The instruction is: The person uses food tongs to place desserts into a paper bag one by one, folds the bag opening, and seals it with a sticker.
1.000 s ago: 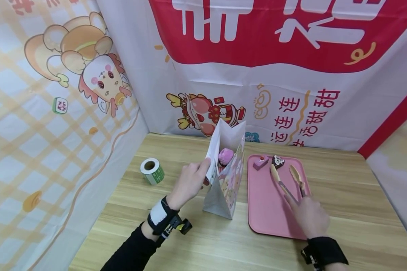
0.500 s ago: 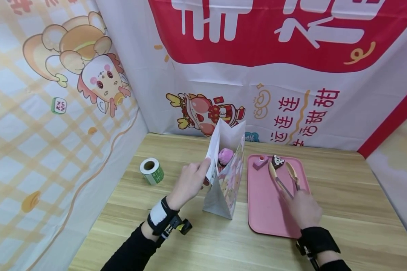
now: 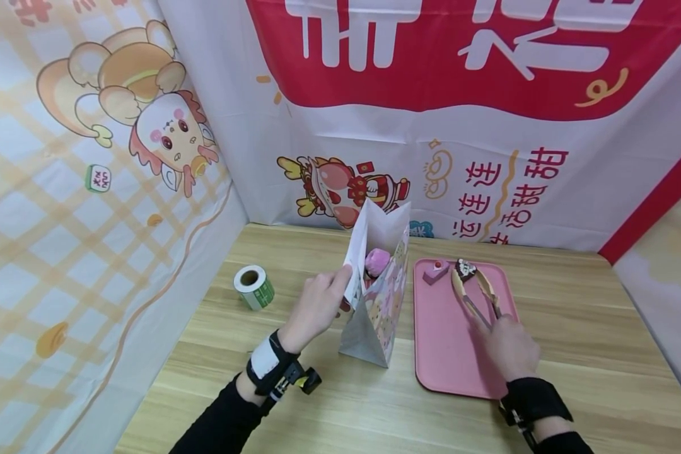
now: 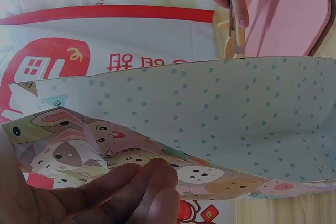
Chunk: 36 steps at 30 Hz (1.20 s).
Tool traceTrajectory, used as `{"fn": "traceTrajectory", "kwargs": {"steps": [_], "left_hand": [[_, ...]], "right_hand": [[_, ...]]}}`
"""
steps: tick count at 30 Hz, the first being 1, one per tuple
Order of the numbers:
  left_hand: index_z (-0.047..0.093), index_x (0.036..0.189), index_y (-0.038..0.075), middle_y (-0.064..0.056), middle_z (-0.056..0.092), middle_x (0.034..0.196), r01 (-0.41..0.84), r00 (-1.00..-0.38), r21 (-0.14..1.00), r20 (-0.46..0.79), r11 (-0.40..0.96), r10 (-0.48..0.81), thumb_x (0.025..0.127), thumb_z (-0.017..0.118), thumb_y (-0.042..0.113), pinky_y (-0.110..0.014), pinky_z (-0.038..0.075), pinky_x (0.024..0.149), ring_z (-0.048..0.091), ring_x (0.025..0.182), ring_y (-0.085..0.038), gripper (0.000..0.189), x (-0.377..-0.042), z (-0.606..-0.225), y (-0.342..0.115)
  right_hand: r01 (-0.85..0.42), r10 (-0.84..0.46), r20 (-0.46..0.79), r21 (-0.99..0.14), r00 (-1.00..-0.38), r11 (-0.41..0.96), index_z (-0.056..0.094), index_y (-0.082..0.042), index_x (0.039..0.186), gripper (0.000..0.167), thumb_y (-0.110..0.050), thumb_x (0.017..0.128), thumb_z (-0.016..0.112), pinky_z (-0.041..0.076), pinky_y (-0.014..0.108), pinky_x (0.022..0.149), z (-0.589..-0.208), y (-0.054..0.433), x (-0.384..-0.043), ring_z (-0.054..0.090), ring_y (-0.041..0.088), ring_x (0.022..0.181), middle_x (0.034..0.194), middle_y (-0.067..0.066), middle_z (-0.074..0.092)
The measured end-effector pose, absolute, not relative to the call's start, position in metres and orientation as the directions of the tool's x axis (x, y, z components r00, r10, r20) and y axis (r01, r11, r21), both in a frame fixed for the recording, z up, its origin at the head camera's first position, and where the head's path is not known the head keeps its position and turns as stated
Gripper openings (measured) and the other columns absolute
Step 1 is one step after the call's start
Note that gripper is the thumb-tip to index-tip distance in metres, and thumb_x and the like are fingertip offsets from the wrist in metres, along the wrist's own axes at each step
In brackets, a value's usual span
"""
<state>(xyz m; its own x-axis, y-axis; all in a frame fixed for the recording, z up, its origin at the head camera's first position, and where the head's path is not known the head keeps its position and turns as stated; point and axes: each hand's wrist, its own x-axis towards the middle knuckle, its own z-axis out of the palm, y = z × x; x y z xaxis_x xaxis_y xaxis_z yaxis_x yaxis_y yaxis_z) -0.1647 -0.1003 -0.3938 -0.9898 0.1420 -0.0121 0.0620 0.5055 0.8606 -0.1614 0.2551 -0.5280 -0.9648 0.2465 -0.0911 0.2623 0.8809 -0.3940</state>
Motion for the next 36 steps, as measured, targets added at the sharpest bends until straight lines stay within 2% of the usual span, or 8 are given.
{"fn": "traceTrajectory", "kwargs": {"steps": [4,11,18,24,30,36], "left_hand": [[0.07,0.094,0.008,-0.004,0.065,0.072,0.061,-0.99,0.859,-0.012,0.509,0.14,0.102,0.031,0.057,-0.038,0.052,0.051,0.062,0.058,-0.022,0.063,-0.164,-0.393,-0.1],[0.07,0.094,0.008,-0.004,0.065,0.072,0.059,-0.991,0.858,-0.014,0.511,0.137,0.102,0.031,0.056,-0.038,0.052,0.052,0.062,0.058,-0.022,0.063,-0.164,-0.393,-0.1],[0.07,0.095,0.007,-0.004,0.065,0.072,0.05,-0.99,0.86,-0.025,0.508,0.139,0.102,0.03,0.056,-0.038,0.051,0.052,0.062,0.058,-0.022,0.063,-0.164,-0.393,-0.1],[0.07,0.093,0.007,-0.005,0.065,0.072,0.058,-0.99,0.857,-0.016,0.511,0.14,0.102,0.03,0.056,-0.038,0.051,0.051,0.062,0.057,-0.022,0.063,-0.164,-0.393,-0.1],[0.07,0.094,0.008,-0.012,0.067,0.075,0.055,-0.989,0.86,-0.023,0.508,0.146,0.102,0.03,0.057,-0.037,0.05,0.05,0.061,0.056,-0.022,0.064,-0.164,-0.394,-0.1],[0.071,0.095,0.007,-0.011,0.067,0.075,0.06,-0.989,0.862,-0.018,0.504,0.149,0.102,0.031,0.056,-0.037,0.051,0.051,0.061,0.057,-0.022,0.064,-0.164,-0.393,-0.101]], "right_hand": [[0.257,0.24,-0.092,-0.402,-0.966,0.879,0.047,-0.003,0.075,0.059,-0.058,0.095,0.054,0.035,0.04,0.044,-0.53,0.258,-0.16,0.049,0.027,0.053,0.062,0.011,0.047],[0.224,0.225,-0.045,-0.392,-0.973,0.892,0.05,-0.002,0.074,0.055,-0.051,0.096,0.057,0.036,0.042,0.043,-0.534,0.263,-0.157,0.051,0.028,0.052,0.062,0.012,0.05],[0.253,0.247,-0.069,-0.416,-0.967,0.873,0.049,-0.004,0.073,0.057,-0.057,0.094,0.057,0.033,0.04,0.043,-0.534,0.259,-0.149,0.048,0.026,0.051,0.061,0.008,0.046],[0.258,0.245,-0.086,-0.426,-0.966,0.867,0.049,-0.003,0.075,0.064,-0.063,0.093,0.052,0.035,0.041,0.043,-0.532,0.262,-0.142,0.051,0.027,0.054,0.064,0.012,0.05],[0.262,0.255,-0.075,-0.435,-0.964,0.861,0.046,-0.004,0.073,0.068,-0.069,0.092,0.047,0.033,0.04,0.042,-0.528,0.263,-0.135,0.05,0.027,0.052,0.063,0.012,0.05],[0.26,0.257,-0.071,-0.469,-0.964,0.844,0.049,-0.002,0.079,0.073,-0.073,0.09,0.044,0.035,0.041,0.042,-0.514,0.26,-0.13,0.053,0.03,0.054,0.064,0.014,0.051]]}}
